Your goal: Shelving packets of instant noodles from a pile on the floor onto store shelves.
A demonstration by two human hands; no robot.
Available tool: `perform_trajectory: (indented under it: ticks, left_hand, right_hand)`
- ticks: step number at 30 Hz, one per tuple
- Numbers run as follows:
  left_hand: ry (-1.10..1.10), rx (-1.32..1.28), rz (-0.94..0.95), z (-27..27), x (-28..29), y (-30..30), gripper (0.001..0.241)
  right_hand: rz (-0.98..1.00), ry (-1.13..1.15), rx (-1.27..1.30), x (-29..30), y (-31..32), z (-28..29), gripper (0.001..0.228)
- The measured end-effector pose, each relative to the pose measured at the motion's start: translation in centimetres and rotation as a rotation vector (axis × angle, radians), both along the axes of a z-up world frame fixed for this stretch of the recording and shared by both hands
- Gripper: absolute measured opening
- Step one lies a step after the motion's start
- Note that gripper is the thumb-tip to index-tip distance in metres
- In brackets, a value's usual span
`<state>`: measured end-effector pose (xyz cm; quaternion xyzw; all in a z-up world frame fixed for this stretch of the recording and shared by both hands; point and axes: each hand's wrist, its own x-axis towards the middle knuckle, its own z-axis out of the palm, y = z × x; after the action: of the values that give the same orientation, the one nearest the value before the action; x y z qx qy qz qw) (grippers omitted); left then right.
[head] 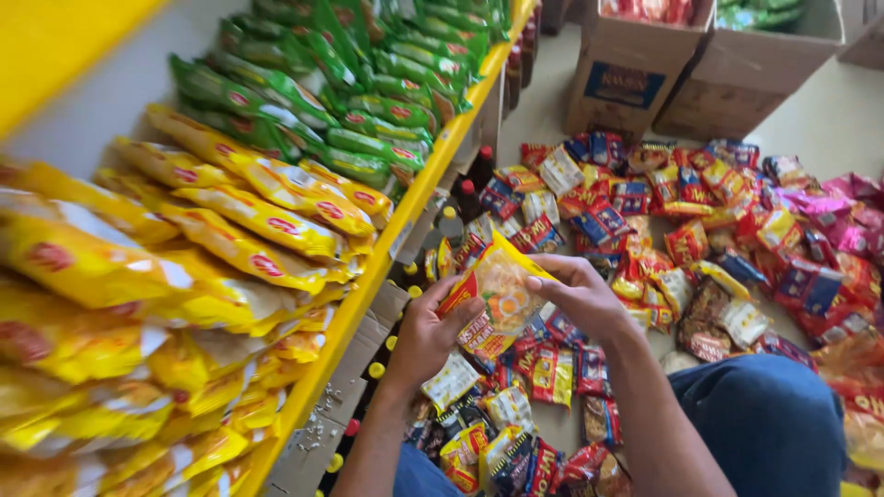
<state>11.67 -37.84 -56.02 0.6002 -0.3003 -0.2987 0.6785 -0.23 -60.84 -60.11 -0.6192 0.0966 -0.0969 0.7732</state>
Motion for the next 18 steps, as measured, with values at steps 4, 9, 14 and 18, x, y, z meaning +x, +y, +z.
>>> perform_trajectory:
  ticks: [4, 9, 14, 18]
  left_hand:
    - [-0.198, 0.051, -0.031, 7.0, 0.2, 1.4, 0.047]
    - [-0.405, 0.083, 0.016, 13.7, -0.3, 3.5, 0.047]
    - [-0.569, 0.022, 0.096, 20.0, -2.0, 5.9, 0.048]
    - [-0.543, 0.102, 0.128, 24.6, -3.5, 7.6, 0.05]
  right_hand:
    - [0.098, -0.116, -0.037, 0.9, 0.2, 5.8, 0.043]
    - [0.095, -0.105, -0.146, 1.2, 1.5, 12.9, 0.044]
    - [0.17, -0.288, -0.233, 1.5, 2.8, 18.4, 0.044]
    - [0.231, -0.299, -0.262, 1.6, 3.6, 22.6, 0.049]
